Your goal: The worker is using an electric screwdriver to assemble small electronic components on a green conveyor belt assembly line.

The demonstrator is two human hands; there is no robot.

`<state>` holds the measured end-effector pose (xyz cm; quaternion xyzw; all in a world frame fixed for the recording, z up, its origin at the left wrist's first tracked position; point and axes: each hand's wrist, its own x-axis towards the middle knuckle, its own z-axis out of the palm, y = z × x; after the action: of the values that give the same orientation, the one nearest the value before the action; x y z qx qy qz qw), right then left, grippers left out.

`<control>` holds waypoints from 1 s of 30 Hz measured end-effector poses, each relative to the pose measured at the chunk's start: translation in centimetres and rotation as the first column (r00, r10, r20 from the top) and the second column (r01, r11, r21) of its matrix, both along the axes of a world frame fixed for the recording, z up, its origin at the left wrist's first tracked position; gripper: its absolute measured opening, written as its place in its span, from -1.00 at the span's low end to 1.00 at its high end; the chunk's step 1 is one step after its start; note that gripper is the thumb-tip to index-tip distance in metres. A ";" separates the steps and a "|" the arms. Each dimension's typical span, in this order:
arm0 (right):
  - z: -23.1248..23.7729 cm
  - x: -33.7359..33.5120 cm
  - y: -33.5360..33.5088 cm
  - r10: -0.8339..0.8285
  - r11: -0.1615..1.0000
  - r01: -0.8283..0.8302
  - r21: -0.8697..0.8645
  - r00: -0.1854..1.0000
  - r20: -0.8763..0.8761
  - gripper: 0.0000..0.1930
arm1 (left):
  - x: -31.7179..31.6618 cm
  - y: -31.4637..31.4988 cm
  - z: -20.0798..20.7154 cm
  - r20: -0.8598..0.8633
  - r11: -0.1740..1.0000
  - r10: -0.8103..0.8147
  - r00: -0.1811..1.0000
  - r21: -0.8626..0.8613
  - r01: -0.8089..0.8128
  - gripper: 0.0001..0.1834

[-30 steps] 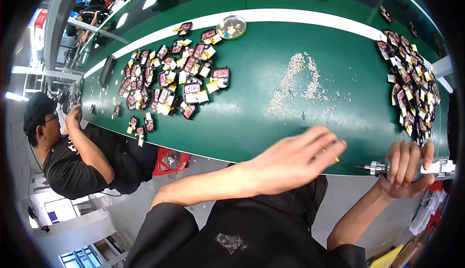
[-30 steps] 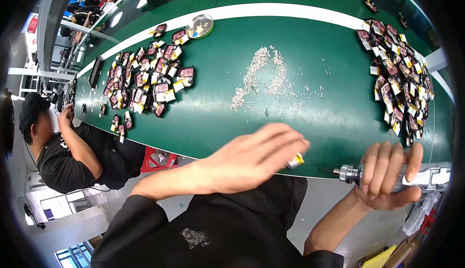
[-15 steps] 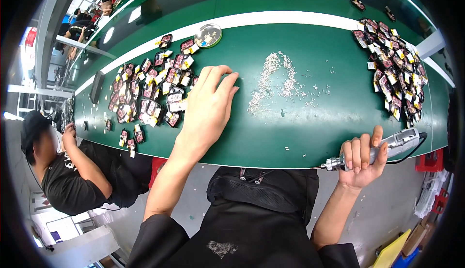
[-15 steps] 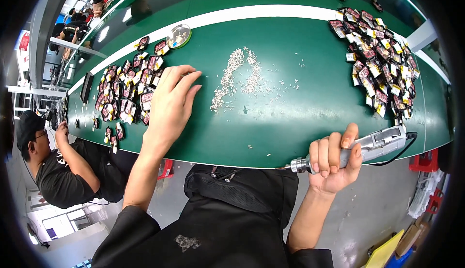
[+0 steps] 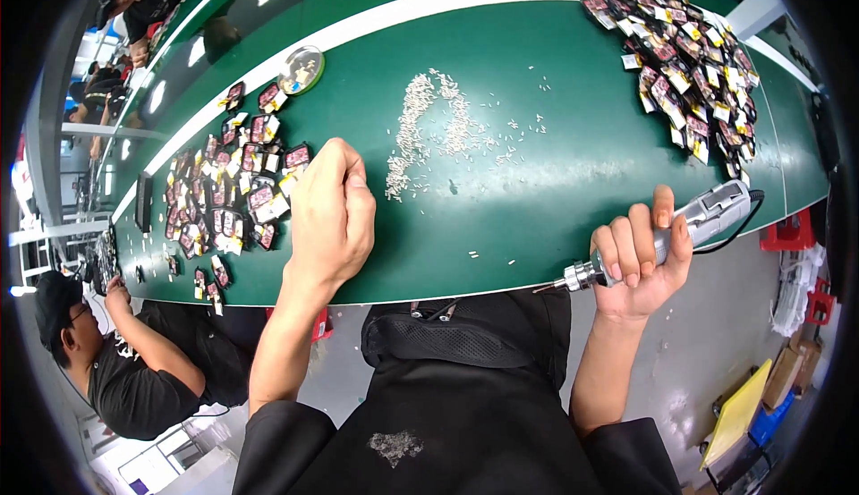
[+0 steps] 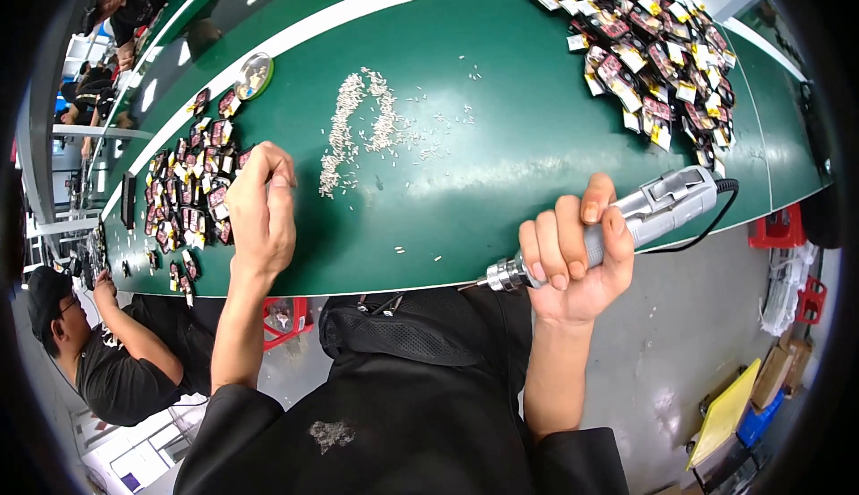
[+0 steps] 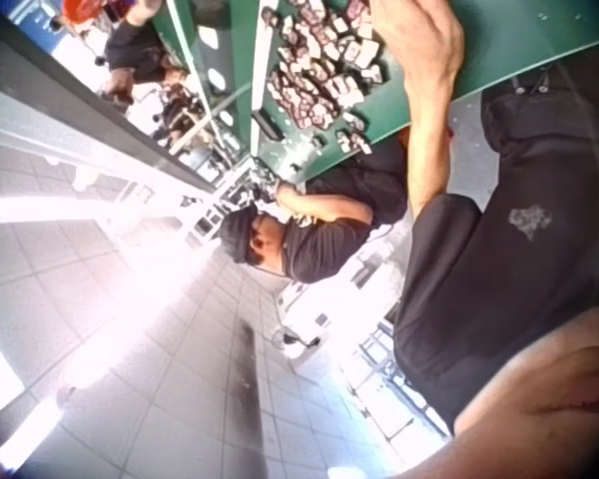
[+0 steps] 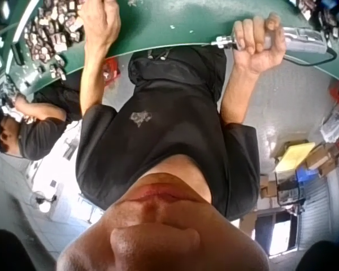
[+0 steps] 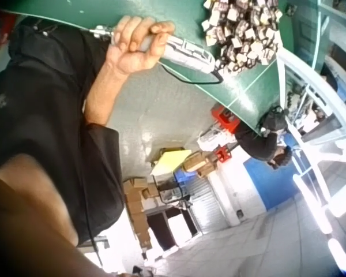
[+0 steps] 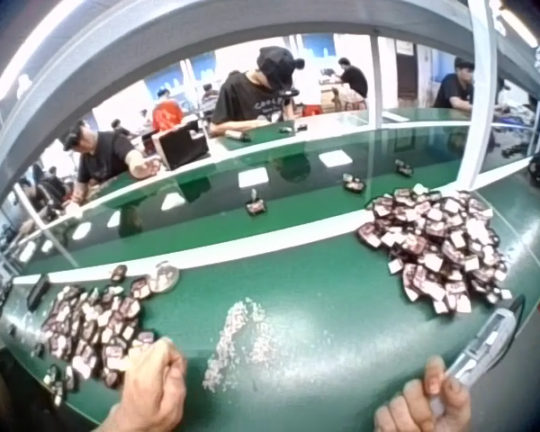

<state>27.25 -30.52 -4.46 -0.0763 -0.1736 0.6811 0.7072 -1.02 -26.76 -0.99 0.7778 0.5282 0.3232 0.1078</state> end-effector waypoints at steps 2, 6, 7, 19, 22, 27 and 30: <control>0.1 0.0 -0.2 0.006 1.000 -0.006 0.001 1.000 0.016 -0.81 | 1.4 -1.8 0.0 0.143 0.999 0.005 0.990 -0.052 0.003 -0.93; 0.6 -0.3 -0.1 0.053 0.995 -0.051 0.082 0.998 -0.024 -0.80 | 3.3 -4.9 -0.5 0.388 0.991 -0.015 0.922 -0.120 0.066 -0.84; 0.8 -0.4 0.0 0.051 0.996 -0.051 0.071 0.999 -0.010 -0.80 | 4.1 -5.7 -0.1 0.473 0.979 0.021 0.881 -0.187 0.077 -0.86; 6.1 -4.3 -1.7 -0.140 0.986 0.144 0.089 0.989 -0.047 -0.81 | 7.2 -9.3 -1.0 0.935 0.817 0.135 0.329 -0.293 0.498 -0.85; 5.8 -4.7 -1.8 -0.126 0.986 0.127 0.105 0.992 -0.011 -0.81 | 7.3 -9.5 -1.0 0.950 0.807 0.146 0.276 -0.276 0.522 -0.82; 5.6 -4.6 -1.9 -0.106 0.987 0.106 0.123 0.994 -0.009 -0.80 | 7.2 -9.5 -0.8 0.941 0.791 0.160 0.299 -0.304 0.532 -0.84; 5.3 -4.3 -1.7 -0.111 0.982 0.102 0.157 0.993 0.049 -0.78 | 7.4 -8.9 -0.9 0.836 0.875 0.017 0.549 -0.279 0.396 -0.94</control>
<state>22.96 -32.27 0.79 -0.0499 -0.2416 0.6244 0.7411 6.33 -35.62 -1.87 0.5474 0.3856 0.5037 0.5458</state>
